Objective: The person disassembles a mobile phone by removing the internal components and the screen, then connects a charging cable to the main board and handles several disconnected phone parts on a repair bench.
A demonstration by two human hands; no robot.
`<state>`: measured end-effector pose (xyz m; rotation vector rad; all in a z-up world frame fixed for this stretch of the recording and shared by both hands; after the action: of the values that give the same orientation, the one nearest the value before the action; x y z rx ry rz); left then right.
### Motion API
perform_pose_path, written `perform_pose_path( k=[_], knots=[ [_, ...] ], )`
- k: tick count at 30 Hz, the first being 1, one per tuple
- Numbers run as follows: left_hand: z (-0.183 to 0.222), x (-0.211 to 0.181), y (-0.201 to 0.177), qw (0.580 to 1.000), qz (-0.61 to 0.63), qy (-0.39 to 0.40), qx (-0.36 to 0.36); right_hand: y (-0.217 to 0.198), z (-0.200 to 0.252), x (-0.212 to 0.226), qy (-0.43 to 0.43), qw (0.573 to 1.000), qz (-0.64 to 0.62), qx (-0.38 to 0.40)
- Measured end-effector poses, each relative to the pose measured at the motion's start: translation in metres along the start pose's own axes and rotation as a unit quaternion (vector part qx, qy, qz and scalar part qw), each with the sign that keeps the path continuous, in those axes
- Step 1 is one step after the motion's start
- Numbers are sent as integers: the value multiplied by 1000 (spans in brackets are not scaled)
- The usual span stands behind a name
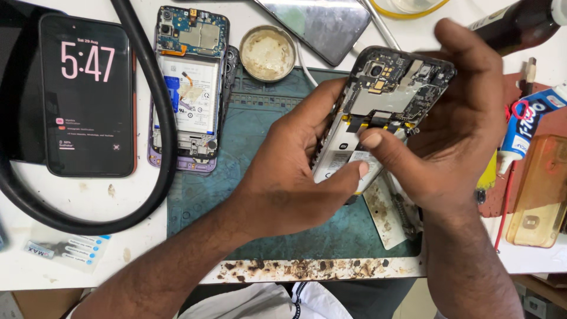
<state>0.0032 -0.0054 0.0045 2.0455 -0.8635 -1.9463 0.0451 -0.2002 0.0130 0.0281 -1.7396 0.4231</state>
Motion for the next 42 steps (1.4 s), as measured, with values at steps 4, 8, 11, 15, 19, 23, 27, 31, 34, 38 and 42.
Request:
perform_pose_path(
  k=[4, 8, 11, 15, 19, 23, 27, 31, 34, 38, 42],
  knots=[
    [-1, -3, 1, 994, -109, -1, -8, 1, -1, 10, 58, 997, -59, -1],
    [3, 0, 0, 992, -123, -9, 3, 0, -2, 10, 82, 988, -132, -2],
    [3, 1, 0, 990, -143, -9, 6, 1, -1, 9, 88, 985, -146, -4],
    [0, -3, 1, 980, -194, -31, 19, 1, -1, 8, 98, 980, -173, -3],
    [-3, -6, 0, 974, -218, -46, 29, -3, -6, 1, 98, 980, -174, 10],
    [0, -1, -1, 974, -224, 9, 32, -5, -8, -4, 100, 981, -163, 13],
    [5, 8, -1, 967, -239, 82, 22, -2, -3, -4, 88, 984, -156, 1],
    [3, 6, 0, 968, -237, 78, 18, 0, 1, 0, 84, 989, -119, -16],
    [-3, -4, 3, 970, -233, -60, 18, -3, -1, 2, 89, 991, -102, -10],
    [-5, -19, 1, 977, -200, -66, 34, -10, 1, 4, 98, 989, -114, 8],
    [-7, -18, 1, 970, -233, -61, 43, -11, 1, 3, 86, 990, -112, 11]
  ],
)
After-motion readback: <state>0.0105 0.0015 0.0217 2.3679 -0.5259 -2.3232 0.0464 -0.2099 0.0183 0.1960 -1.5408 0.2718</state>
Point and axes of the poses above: each hand's wrist, its own z-axis away from the middle knuckle, its own y-axis out of the palm, x = y × z, the point moved 1 cm from there along -z, towards the middle knuckle, and after that the axes turned 5 degrees about y, right-handed, at the moved point
